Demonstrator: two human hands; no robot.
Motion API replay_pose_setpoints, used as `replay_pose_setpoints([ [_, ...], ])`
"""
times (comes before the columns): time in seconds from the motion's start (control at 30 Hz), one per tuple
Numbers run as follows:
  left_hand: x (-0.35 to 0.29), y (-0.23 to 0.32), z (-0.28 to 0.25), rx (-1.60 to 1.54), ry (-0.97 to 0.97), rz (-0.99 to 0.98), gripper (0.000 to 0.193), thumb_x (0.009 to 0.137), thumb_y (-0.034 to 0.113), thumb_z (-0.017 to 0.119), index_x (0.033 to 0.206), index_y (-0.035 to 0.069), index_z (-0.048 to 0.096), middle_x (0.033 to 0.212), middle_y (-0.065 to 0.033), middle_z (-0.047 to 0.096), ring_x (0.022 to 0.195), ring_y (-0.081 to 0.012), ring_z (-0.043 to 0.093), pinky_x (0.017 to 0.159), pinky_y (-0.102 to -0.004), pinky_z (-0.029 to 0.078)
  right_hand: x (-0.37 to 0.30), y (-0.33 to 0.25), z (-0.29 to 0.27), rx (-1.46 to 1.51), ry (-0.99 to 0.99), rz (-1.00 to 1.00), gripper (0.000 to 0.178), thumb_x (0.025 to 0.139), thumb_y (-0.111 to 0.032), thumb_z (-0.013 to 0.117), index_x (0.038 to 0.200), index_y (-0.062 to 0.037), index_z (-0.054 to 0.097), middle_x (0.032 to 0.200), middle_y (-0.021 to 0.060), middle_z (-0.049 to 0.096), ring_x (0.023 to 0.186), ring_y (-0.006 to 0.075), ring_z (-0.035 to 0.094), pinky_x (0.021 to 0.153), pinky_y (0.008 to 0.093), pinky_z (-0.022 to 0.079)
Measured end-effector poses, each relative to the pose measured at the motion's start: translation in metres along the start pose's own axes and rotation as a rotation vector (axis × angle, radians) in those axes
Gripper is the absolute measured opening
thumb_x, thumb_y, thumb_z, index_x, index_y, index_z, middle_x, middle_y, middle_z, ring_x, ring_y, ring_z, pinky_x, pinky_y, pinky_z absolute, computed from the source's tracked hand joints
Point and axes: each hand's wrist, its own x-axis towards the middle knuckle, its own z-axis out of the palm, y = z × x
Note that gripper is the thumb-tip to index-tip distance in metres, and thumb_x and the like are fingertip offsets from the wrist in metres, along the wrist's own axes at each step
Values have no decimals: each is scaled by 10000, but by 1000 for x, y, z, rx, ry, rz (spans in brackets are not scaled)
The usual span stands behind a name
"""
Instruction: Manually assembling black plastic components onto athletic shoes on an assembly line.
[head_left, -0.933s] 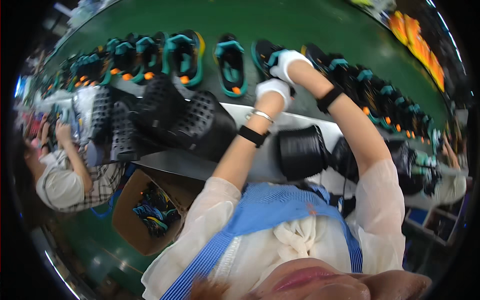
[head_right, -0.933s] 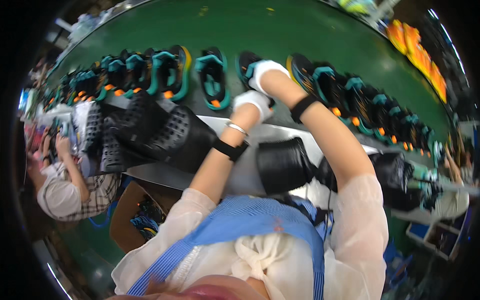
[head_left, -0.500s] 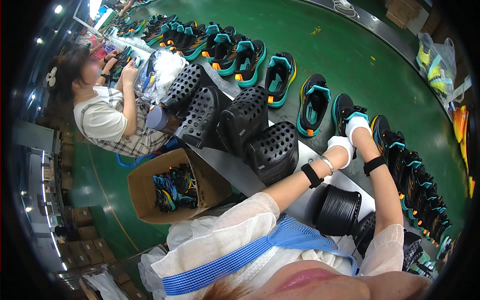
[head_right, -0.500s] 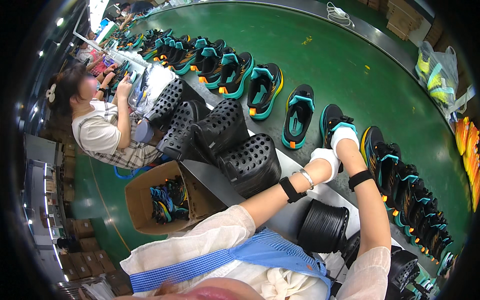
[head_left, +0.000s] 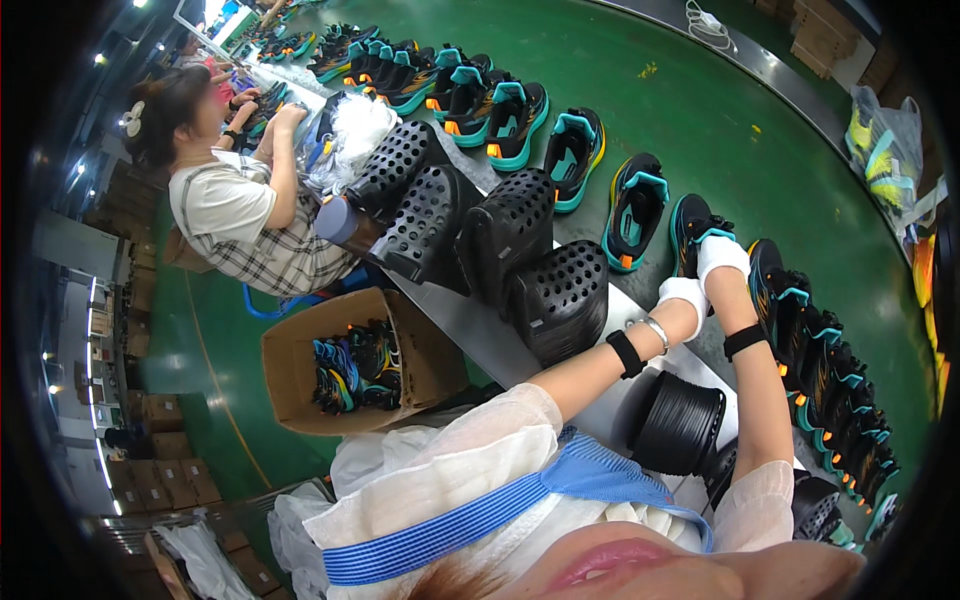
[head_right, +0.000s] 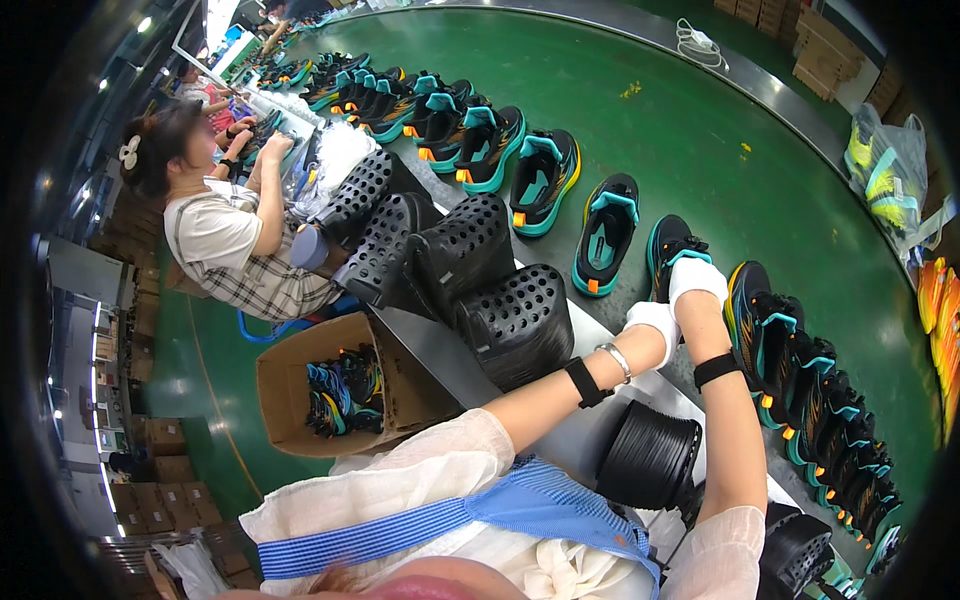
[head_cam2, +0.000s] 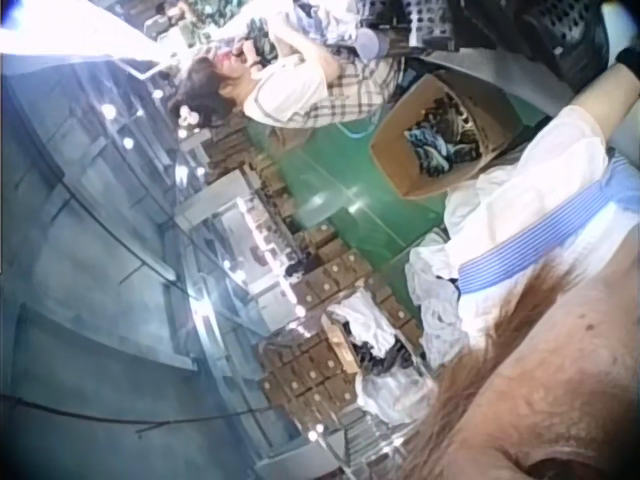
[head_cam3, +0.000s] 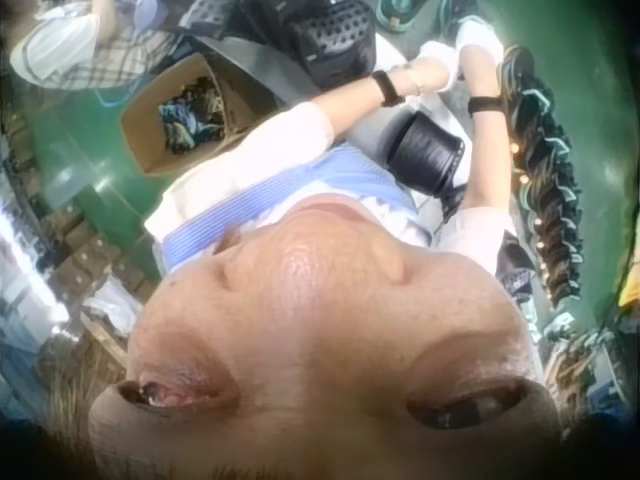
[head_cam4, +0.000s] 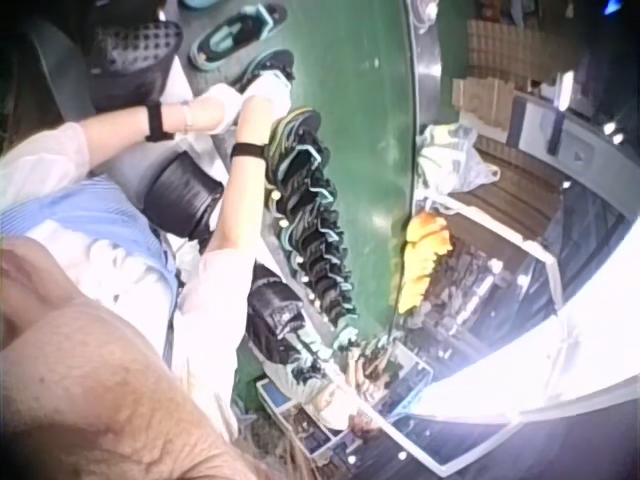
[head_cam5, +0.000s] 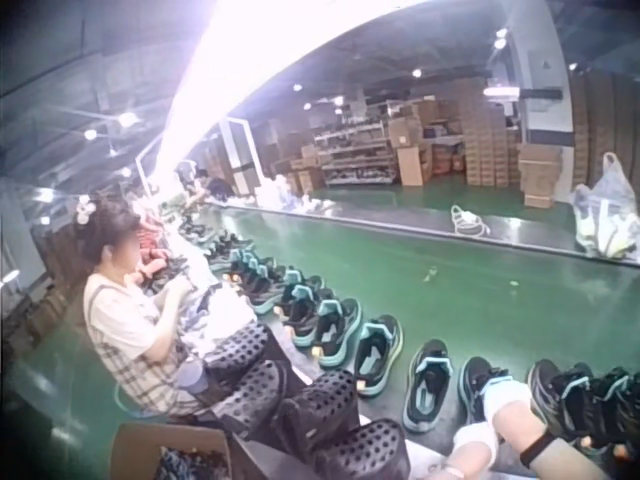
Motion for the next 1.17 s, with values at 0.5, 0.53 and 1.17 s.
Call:
replay_pose_setpoints([
  [0.5, -36, -29, -4, 214, 539, -244, 188, 817, 170, 580, 988, 119, 640, 1021, -44, 596, 992, -252, 559, 746, -345, 481, -243, 24, -80, 343, 249, -333, 203, 850, -253, 542, 882, -59, 593, 795, 172, 604, 780, 347, 599, 690, 413, 471],
  [0.53, -44, -24, -2, 239, 667, -232, 178, 823, 176, 564, 980, 117, 623, 1004, -42, 581, 987, -249, 550, 753, -347, 472, -266, 31, -70, 386, 323, -335, 180, 839, -226, 563, 873, -53, 596, 788, 170, 601, 773, 344, 598, 686, 409, 470],
  [1.17, -287, -258, 395, -642, -675, -140, 425, 909, 426, 453, 1168, 130, 615, 1178, -193, 587, 1068, -249, 577, 957, -388, 412, -366, 84, 142, 485, -145, 130, 258, 841, -323, 538, 861, -82, 628, 794, 218, 625, 770, 400, 601, 704, 479, 464],
])
